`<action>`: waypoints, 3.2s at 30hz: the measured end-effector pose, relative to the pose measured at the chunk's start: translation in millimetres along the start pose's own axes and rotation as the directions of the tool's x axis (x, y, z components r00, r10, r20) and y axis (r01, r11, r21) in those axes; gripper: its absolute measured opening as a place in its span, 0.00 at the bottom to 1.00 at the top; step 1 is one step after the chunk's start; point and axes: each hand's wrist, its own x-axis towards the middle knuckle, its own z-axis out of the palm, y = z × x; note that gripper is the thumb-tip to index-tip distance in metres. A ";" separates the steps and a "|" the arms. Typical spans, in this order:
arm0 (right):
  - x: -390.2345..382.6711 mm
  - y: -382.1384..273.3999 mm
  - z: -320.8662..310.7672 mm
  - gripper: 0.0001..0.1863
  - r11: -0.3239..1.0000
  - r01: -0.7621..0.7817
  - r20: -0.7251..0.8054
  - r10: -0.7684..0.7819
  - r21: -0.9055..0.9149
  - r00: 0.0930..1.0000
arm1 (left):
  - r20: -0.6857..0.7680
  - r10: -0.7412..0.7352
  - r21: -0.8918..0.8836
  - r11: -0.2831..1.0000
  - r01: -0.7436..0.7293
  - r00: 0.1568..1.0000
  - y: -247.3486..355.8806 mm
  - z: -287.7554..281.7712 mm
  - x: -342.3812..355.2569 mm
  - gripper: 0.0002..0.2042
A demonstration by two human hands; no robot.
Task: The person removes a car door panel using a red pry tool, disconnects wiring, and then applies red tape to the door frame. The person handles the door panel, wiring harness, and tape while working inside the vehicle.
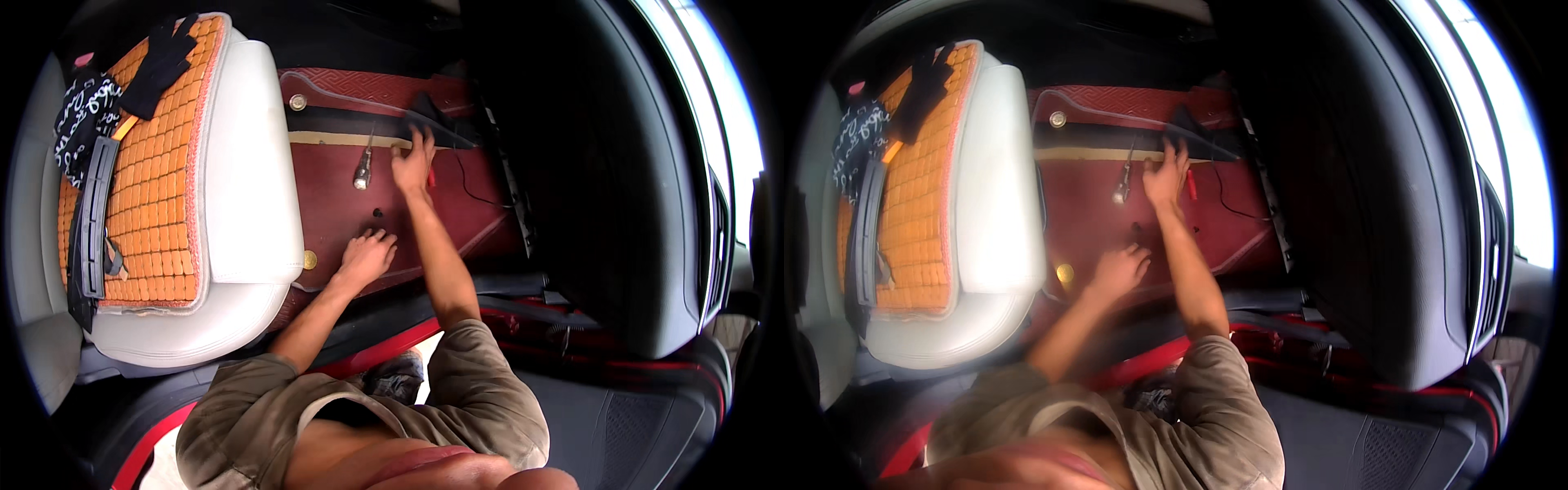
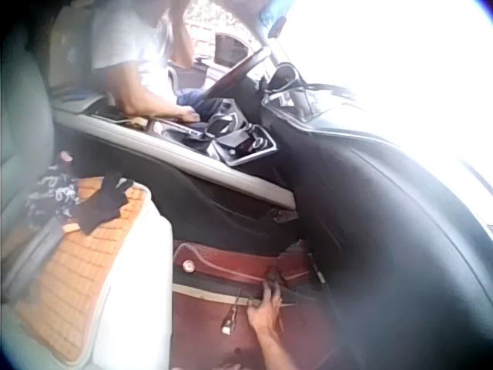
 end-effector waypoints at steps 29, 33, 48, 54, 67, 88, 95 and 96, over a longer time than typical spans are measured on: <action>-614.9 -334.6 -378.5 0.33 0.757 -0.139 -0.640 0.623 0.638 0.451 | -0.380 0.348 -0.121 0.900 -0.419 0.857 -17.4 64.1 39.2 0.12; -658.0 -393.1 -374.7 0.51 0.705 0.308 -0.760 0.521 0.640 0.387 | -0.417 0.425 -0.110 0.854 -0.508 0.804 -10.6 75.0 39.2 0.12; -686.6 -356.6 -374.8 0.26 0.771 0.321 -0.835 0.496 0.550 0.238 | -0.447 0.685 0.126 0.685 -0.718 0.575 2.9 68.5 45.2 0.10; -635.8 -302.3 -354.1 0.24 0.619 -0.366 -0.495 0.781 0.695 0.380 | -0.532 0.701 -0.033 0.543 -0.839 0.474 77.4 35.4 -6.3 0.09; -529.4 -231.3 -311.1 0.23 0.948 -0.202 -0.753 0.319 0.247 0.576 | 0.274 0.836 -0.943 0.330 -0.037 0.476 165.0 -146.5 -282.9 0.31; -486.4 -243.2 -249.2 0.20 0.200 -0.198 0.076 0.493 0.959 0.867 | 0.503 0.509 -0.661 -0.294 0.690 0.699 92.2 -202.4 -269.2 0.28; -460.2 -254.0 -262.9 0.16 0.074 -0.088 0.024 0.611 0.993 0.791 | 0.509 0.415 -0.675 -0.351 0.649 0.754 87.8 -212.8 -283.0 0.28; -457.9 -255.3 -268.5 0.16 0.063 -0.087 0.030 0.613 0.994 0.789 | 0.449 0.502 -0.688 -0.334 0.645 0.739 84.6 -206.3 -285.4 0.27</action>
